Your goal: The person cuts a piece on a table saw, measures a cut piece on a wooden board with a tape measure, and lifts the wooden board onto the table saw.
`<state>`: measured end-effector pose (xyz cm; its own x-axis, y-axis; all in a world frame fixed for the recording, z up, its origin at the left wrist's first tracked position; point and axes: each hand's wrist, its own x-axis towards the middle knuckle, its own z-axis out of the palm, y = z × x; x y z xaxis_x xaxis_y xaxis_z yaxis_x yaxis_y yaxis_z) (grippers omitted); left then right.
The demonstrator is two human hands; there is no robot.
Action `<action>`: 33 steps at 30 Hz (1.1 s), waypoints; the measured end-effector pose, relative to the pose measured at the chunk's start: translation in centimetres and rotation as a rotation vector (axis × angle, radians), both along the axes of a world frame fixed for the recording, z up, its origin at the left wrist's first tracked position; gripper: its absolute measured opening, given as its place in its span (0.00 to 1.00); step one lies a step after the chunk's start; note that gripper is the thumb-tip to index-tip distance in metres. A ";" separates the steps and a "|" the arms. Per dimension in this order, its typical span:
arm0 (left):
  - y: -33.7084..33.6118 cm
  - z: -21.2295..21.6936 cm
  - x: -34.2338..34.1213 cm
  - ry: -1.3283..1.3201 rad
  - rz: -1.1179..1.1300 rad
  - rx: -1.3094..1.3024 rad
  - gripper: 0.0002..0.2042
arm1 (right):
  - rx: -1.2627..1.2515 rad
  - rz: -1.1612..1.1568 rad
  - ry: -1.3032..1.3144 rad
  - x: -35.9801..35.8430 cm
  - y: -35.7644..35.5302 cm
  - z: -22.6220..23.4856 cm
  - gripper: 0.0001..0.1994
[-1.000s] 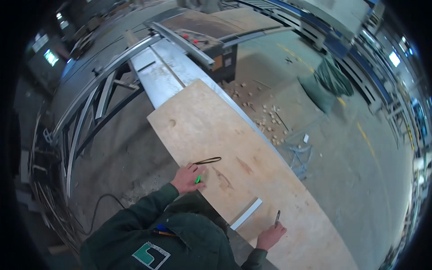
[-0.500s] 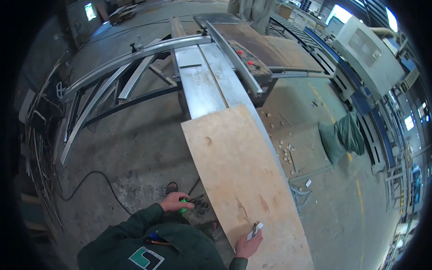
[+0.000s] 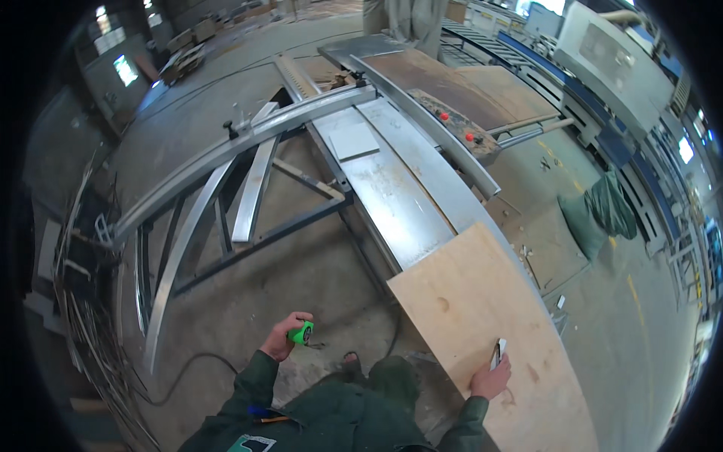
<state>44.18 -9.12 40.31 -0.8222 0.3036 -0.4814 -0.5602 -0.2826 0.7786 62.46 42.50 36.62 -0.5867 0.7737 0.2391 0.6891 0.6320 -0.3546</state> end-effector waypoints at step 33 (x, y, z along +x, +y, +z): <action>42.0 6.9 -82.6 1.409 -0.541 -0.751 0.39 | 0.195 -0.387 -0.112 -29.5 -5.8 0.5 0.24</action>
